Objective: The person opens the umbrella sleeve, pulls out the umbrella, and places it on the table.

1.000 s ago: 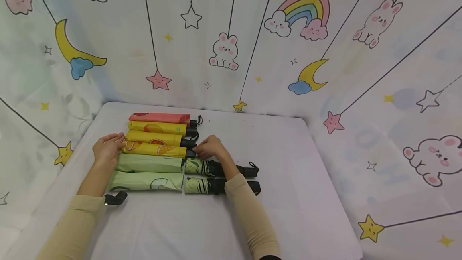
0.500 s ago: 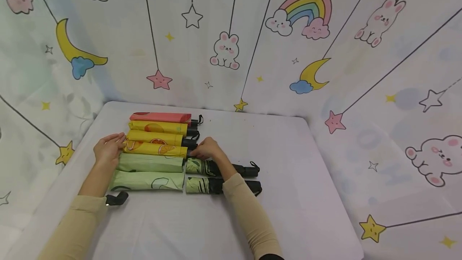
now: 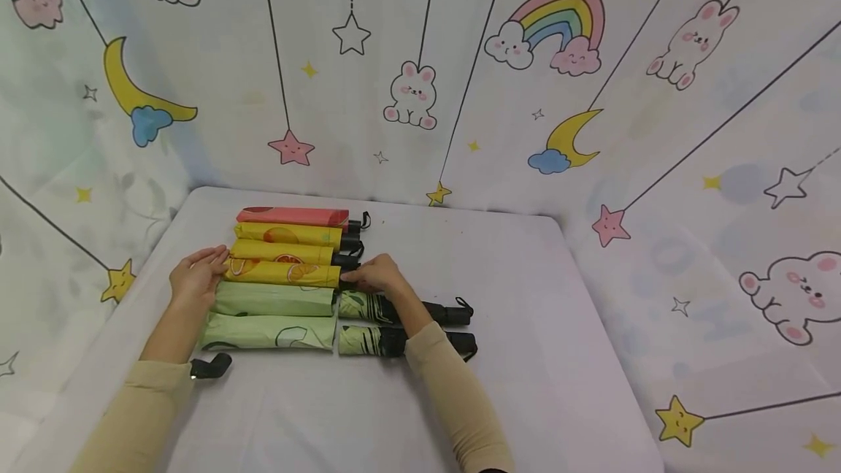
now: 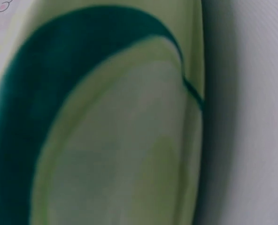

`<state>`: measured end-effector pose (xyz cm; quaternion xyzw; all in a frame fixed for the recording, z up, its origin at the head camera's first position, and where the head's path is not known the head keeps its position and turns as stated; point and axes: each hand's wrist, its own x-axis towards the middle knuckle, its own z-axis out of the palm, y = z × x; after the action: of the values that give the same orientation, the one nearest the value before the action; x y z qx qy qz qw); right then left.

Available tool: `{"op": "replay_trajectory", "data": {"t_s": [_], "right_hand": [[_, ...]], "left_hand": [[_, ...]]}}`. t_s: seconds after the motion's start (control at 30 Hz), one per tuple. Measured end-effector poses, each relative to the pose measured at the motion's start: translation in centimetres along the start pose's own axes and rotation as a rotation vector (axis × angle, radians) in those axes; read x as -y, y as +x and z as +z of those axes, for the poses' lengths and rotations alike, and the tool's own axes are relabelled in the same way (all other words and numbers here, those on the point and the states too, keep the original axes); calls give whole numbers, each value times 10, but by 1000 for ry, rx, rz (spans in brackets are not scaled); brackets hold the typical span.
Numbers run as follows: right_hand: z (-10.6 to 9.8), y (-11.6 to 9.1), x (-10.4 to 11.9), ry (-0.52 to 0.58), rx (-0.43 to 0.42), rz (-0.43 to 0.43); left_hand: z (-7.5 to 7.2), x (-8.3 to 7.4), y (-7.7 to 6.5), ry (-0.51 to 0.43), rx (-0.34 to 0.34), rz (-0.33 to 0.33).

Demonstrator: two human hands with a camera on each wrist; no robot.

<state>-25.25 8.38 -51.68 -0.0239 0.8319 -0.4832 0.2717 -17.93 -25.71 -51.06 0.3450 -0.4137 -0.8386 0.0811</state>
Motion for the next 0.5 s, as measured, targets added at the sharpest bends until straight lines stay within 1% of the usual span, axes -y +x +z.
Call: {"op": "replay_trajectory", "data": {"t_s": [0.1, 0.2, 0.37, 0.5], "right_hand": [[0, -1, 2, 52, -10, 0], [1, -2, 4, 120, 9, 3], [4, -4, 8, 304, 68, 22], [5, -3, 8, 396, 78, 27]], "left_hand": [[-1, 0, 1, -7, 13, -7], [-3, 0, 2, -21, 18, -17], [-5, 0, 1, -38, 14, -23], [-6, -1, -1, -64, 21, -22]]}}
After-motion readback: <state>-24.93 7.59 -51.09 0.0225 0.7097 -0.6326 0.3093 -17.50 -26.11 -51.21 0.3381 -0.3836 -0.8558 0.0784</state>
